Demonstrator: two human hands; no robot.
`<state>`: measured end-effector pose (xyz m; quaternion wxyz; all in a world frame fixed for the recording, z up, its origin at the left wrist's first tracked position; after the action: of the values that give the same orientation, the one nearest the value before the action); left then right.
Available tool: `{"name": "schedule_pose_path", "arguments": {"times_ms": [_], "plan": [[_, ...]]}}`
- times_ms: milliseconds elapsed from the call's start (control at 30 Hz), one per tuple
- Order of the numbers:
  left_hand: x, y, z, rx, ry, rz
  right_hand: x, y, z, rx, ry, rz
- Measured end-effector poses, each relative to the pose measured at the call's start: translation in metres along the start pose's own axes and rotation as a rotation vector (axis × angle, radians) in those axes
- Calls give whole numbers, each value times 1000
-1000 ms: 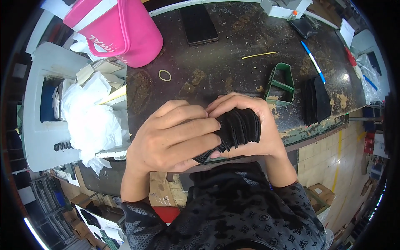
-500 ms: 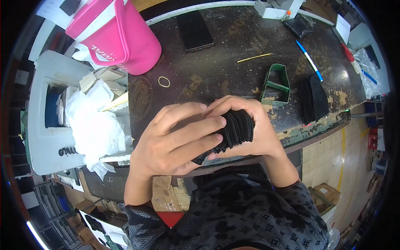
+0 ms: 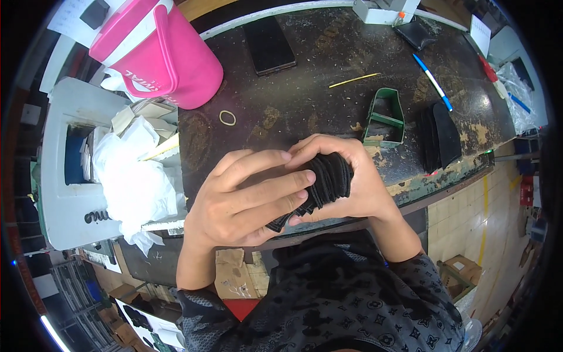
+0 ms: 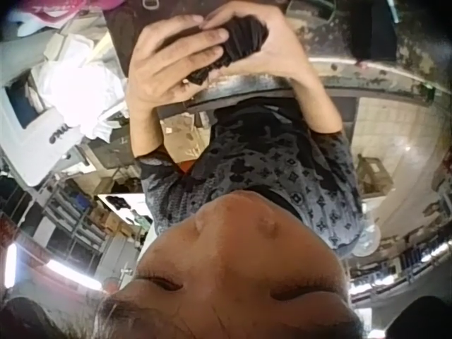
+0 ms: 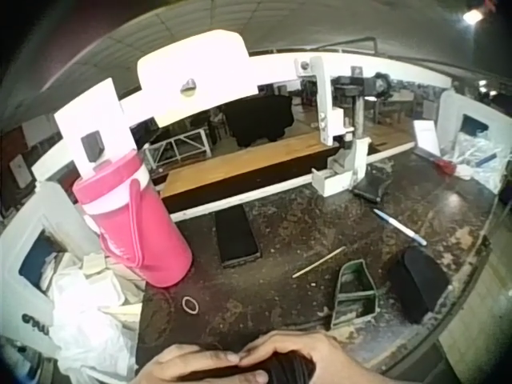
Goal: Sorting and stacking green and black shoe components at a workstation.
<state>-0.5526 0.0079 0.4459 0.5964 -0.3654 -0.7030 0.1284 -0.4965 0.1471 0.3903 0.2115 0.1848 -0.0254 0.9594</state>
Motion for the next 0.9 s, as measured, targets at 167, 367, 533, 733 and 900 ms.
{"name": "schedule_pose_path", "arguments": {"times_ms": [167,367,533,733,900], "plan": [[-1,-2,0,-4,-2,-31,0,1,-3,23,12,2],[-3,-3,-2,21,43,-27,-1,0,-5,8,13,8],[-6,-5,-5,72,46,-27,-1,1,-7,15,30,7],[-13,-6,-7,147,31,-61,-1,0,-6,0,22,5],[-13,-6,-5,139,67,-54,-1,-1,-6,5,44,6]]}}
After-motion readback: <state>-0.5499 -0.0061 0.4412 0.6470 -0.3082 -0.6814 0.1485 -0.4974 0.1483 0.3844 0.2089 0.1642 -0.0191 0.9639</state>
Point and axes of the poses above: each hand's wrist, its own x-axis towards the middle knuckle, its own y-axis out of the palm, z = x × y, the point moved 7 cm from there along x, towards the middle knuckle, and after that the axes turned 15 degrees about -z, right-handed, at the moved point
